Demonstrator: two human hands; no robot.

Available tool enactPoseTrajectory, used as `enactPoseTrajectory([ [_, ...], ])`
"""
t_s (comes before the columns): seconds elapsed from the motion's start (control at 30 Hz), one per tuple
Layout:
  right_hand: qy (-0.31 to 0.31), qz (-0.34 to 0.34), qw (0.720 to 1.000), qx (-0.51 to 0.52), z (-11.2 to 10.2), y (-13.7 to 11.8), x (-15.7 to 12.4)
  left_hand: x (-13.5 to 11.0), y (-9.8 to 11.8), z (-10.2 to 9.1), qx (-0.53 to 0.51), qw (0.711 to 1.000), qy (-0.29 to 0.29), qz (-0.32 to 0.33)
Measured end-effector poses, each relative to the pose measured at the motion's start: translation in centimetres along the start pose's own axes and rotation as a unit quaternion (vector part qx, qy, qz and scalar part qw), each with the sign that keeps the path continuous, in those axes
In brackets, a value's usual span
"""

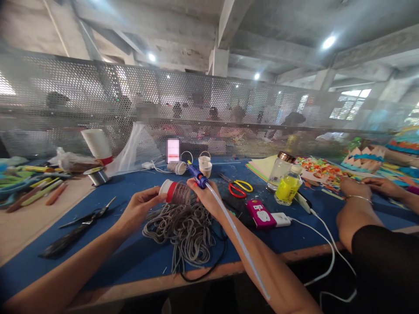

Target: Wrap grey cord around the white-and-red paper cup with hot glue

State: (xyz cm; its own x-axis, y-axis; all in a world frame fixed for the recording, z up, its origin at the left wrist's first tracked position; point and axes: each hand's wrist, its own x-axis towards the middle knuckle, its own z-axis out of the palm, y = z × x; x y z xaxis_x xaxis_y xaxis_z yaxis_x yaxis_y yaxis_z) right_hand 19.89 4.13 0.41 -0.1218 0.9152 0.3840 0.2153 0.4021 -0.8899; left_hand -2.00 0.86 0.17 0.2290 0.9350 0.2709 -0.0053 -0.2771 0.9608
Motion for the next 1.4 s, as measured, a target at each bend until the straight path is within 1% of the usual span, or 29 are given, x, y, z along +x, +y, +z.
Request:
enactPoseTrajectory([
  [0.1,-0.014,0.022,1.000,0.007,0.2,0.0,-0.1,0.2,0.0,0.0,0.013,0.999,0.029,0.025],
  [0.2,-0.040,0.035,0.999,0.008,0.3,-0.4,-0.4,0.2,0.0,-0.1,0.016,0.999,0.039,0.034],
  [0.33,-0.037,0.028,0.999,0.008,0.4,-0.7,-0.5,0.2,-0.2,0.0,-0.015,0.999,0.039,0.018],
  [0.47,-0.042,0.026,0.997,0.058,0.7,-0.4,-0.4,0.3,-0.4,0.1,-0.091,0.995,0.037,-0.015],
  [0.63,-0.053,0.021,0.995,0.087,1.3,0.2,-0.6,0.6,-0.8,-0.3,-0.087,0.993,0.071,-0.031],
  [0.73,-0.024,-0.016,0.997,0.065,1.5,0.3,-0.7,0.7,-1.0,-0.5,-0.086,0.993,0.077,-0.040],
  [0.87,0.038,-0.122,0.992,0.022,1.5,0.3,-0.6,0.6,-0.8,-0.2,-0.051,0.996,0.074,-0.024],
  [0.9,0.047,-0.138,0.989,0.015,1.5,0.3,-0.6,0.6,-0.8,-0.1,-0.040,0.996,0.072,-0.019],
  [0.97,0.052,-0.150,0.987,0.005,1.4,0.3,-0.6,0.6,-0.8,-0.1,-0.022,0.997,0.075,-0.007],
  [1.07,0.036,-0.142,0.989,-0.005,1.4,0.2,-0.7,0.8,-0.9,-0.2,-0.005,0.994,0.107,0.006],
  [1.17,0.016,-0.116,0.993,0.002,1.5,0.1,-0.9,0.9,-1.0,-0.5,-0.006,0.989,0.143,0.019],
  [1.23,0.019,-0.098,0.995,0.011,1.7,0.1,-1.0,1.0,-1.1,-0.7,-0.006,0.986,0.162,0.031],
  [1.33,0.036,-0.097,0.994,0.030,2.0,0.2,-1.2,1.0,-1.0,-0.8,0.008,0.982,0.184,0.043],
  [1.4,0.027,-0.096,0.994,0.045,2.1,0.0,-1.4,1.0,-0.9,-0.8,0.017,0.979,0.196,0.047],
])
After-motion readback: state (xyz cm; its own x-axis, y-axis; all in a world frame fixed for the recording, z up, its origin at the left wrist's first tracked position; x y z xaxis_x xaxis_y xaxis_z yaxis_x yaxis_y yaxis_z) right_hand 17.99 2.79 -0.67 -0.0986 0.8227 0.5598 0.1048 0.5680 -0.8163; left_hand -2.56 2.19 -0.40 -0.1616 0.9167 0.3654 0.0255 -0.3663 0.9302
